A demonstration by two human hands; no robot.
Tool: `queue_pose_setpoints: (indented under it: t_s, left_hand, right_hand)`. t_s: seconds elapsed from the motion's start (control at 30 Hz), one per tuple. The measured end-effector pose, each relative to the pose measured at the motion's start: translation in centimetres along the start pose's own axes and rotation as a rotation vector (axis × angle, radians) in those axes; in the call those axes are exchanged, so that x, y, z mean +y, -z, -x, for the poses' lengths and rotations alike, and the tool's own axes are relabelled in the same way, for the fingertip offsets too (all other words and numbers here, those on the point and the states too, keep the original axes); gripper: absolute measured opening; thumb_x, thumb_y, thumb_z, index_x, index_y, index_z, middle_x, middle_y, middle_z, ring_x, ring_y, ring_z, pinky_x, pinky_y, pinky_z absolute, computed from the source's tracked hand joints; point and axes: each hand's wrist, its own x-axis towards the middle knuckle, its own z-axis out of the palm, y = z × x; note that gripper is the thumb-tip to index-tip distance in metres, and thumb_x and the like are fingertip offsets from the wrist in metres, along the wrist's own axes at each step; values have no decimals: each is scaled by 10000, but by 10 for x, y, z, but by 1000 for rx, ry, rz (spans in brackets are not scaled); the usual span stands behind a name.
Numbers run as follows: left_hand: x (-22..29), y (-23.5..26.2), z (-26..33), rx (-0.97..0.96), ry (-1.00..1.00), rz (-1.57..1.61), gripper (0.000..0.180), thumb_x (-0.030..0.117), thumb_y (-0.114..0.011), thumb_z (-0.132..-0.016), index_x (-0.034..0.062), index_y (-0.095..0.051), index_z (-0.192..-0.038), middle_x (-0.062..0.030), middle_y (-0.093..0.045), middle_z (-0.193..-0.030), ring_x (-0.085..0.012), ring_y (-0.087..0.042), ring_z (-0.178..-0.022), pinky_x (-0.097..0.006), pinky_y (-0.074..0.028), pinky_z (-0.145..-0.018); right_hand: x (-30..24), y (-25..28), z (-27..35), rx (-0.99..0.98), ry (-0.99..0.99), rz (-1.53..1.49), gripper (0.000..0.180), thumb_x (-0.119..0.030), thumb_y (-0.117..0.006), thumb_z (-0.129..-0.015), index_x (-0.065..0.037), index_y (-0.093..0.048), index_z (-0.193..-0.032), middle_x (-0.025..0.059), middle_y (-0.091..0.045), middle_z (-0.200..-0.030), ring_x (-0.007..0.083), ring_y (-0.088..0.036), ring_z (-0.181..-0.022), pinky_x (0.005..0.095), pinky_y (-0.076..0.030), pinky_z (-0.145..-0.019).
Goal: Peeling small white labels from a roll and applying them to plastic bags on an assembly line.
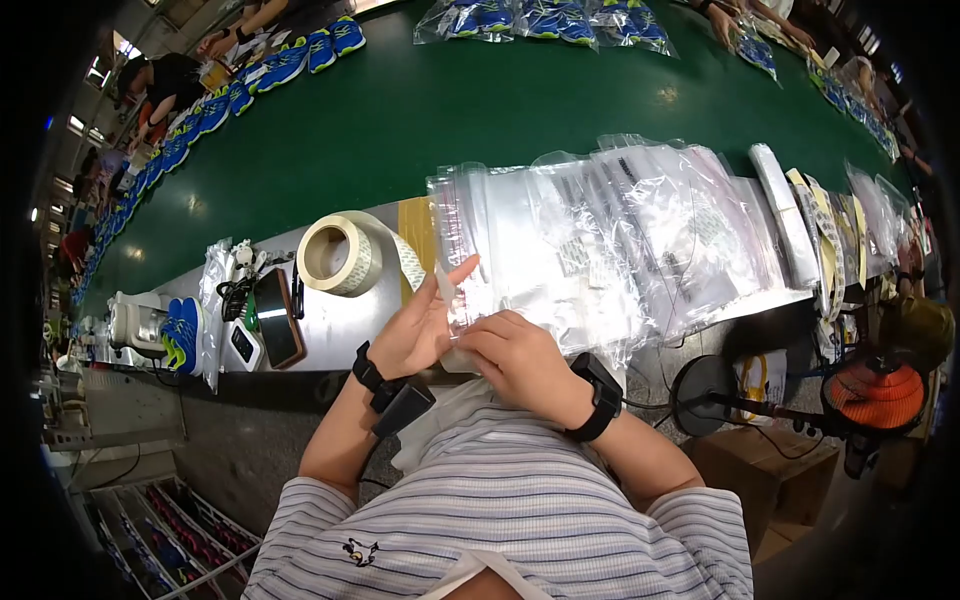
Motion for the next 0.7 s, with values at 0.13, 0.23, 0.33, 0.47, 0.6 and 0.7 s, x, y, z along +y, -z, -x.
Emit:
queue_pose_setpoints:
  t_s: [0.13,0.23,0.33,0.47,0.6,0.7]
  left_hand:
    - [-17,18,-10,104,66,72,661,485,-202,-1002,-24,-267,-1419,-145,-457,-1340,-209,-526,-1145,-360,-414,-991]
    - [-19,-2,-6,168,-79,51,676,482,-180,-1003,-59,-299,-1390,-156,-476,-1326,-203,-516,-1159,-356,-411,-995]
    - [-30,-2,-6,166,-160,-38,704,501,-166,-997,-72,-294,-1386,-182,-435,-1367,-219,-495,-1190,-364,-398,-1010]
    - [-33,5,-10,155,-174,-1,779,565,-180,-971,-87,-282,-1386,-187,-413,-1388,-242,-477,-1211,-366,-377,-1027]
    - [-26,9,-3,89,-130,55,789,579,-237,-963,-97,-317,-1362,-184,-405,-1393,-239,-478,-1202,-374,-372,-1028]
    - [-22,20,7,317,-72,-59,696,524,-262,-983,-64,-374,-1339,-170,-411,-1387,-233,-471,-1204,-376,-374,-1024]
  right_hand:
    - [12,5,-2,47,-598,-702,205,-106,-630,-875,28,-592,-1025,65,-634,-897,140,-615,-874,277,-506,-760]
    - [30,5,-12,140,-686,-101,232,-109,-664,-847,42,-570,-996,84,-640,-812,134,-619,-697,265,-503,-624]
    - [33,3,-17,133,-636,3,202,-97,-668,-839,41,-580,-958,92,-628,-737,123,-600,-656,260,-478,-585]
    - [52,7,-13,154,-756,-245,124,-80,-640,-850,33,-588,-852,54,-606,-676,104,-550,-590,257,-451,-548]
    - [63,12,-7,283,-753,-207,101,-74,-585,-880,22,-580,-848,42,-601,-676,94,-540,-571,246,-444,-528]
    - [57,35,-4,467,-842,-91,104,-101,-583,-870,-1,-582,-839,109,-616,-650,201,-613,-565,327,-458,-522]
